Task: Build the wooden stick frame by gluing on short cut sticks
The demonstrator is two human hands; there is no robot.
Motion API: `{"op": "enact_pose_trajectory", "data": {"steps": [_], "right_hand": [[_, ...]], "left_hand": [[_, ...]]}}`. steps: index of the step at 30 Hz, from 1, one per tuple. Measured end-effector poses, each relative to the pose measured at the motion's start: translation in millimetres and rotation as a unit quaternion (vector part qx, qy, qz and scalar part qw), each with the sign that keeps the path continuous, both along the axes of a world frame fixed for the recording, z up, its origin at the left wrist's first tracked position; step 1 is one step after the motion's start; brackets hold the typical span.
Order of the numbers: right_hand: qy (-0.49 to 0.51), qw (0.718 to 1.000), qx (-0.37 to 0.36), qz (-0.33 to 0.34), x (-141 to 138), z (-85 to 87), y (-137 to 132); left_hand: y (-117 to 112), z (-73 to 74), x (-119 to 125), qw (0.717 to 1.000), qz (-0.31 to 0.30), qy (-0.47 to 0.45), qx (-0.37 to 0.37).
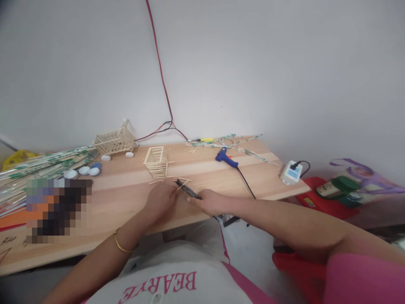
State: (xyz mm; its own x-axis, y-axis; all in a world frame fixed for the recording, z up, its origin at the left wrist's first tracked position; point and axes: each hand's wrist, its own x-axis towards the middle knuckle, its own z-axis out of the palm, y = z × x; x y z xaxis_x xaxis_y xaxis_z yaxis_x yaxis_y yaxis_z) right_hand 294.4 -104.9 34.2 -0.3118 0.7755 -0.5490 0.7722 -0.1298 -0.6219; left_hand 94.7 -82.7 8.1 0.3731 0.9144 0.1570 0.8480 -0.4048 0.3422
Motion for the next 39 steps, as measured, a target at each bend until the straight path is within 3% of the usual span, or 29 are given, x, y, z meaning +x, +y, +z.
{"op": "enact_pose_trajectory", "data": {"steps": [7,10,15,18,21,23,26,28,30,33,36,39], "right_hand": [[-0.022,0.998,-0.014,0.062,11.4,7.8,11.4],[-0.071,0.991,0.076,0.082,25.8,16.1,23.8],[-0.246,0.935,0.256,-0.003,49.1,14.3,48.6],[-0.288,0.899,0.329,-0.024,51.3,3.8,57.4],[-0.315,0.876,0.364,-0.029,47.5,-8.4,60.6],[-0.312,0.873,0.375,-0.027,44.1,-14.1,61.8],[-0.240,0.877,0.417,-0.021,35.5,-14.1,62.1],[-0.115,0.893,0.435,-0.014,24.2,-8.7,59.0],[0.041,0.917,0.396,-0.008,8.3,-2.4,52.2],[0.197,0.942,0.270,0.013,-15.4,0.0,39.3],[0.240,0.946,0.215,0.039,-26.6,-8.5,31.7],[0.215,0.949,0.226,0.046,-25.5,-19.2,32.8]], "left_hand": [[-1.7,2.4,-1.9,0.999,0.003,-0.032,-0.018],[-5.6,1.7,-9.4,0.998,0.006,-0.047,-0.036],[-9.9,7.3,-22.3,0.988,0.021,-0.133,-0.075],[-10.7,11.5,-23.7,0.946,0.053,-0.266,-0.178],[-10.7,11.5,-22.9,0.872,0.080,-0.376,-0.302],[-10.5,9.3,-22.8,0.828,0.089,-0.431,-0.347],[-9.7,5.0,-23.1,0.785,0.090,-0.483,-0.377],[-8.7,3.1,-22.5,0.771,0.089,-0.497,-0.388],[-7.7,2.6,-21.0,0.773,0.087,-0.495,-0.386],[-7.7,4.4,-18.5,0.806,0.060,-0.464,-0.362],[-10.2,6.4,-18.1,0.872,0.028,-0.381,-0.305],[-12.9,5.4,-20.3,0.939,-0.001,-0.265,-0.218]]}}
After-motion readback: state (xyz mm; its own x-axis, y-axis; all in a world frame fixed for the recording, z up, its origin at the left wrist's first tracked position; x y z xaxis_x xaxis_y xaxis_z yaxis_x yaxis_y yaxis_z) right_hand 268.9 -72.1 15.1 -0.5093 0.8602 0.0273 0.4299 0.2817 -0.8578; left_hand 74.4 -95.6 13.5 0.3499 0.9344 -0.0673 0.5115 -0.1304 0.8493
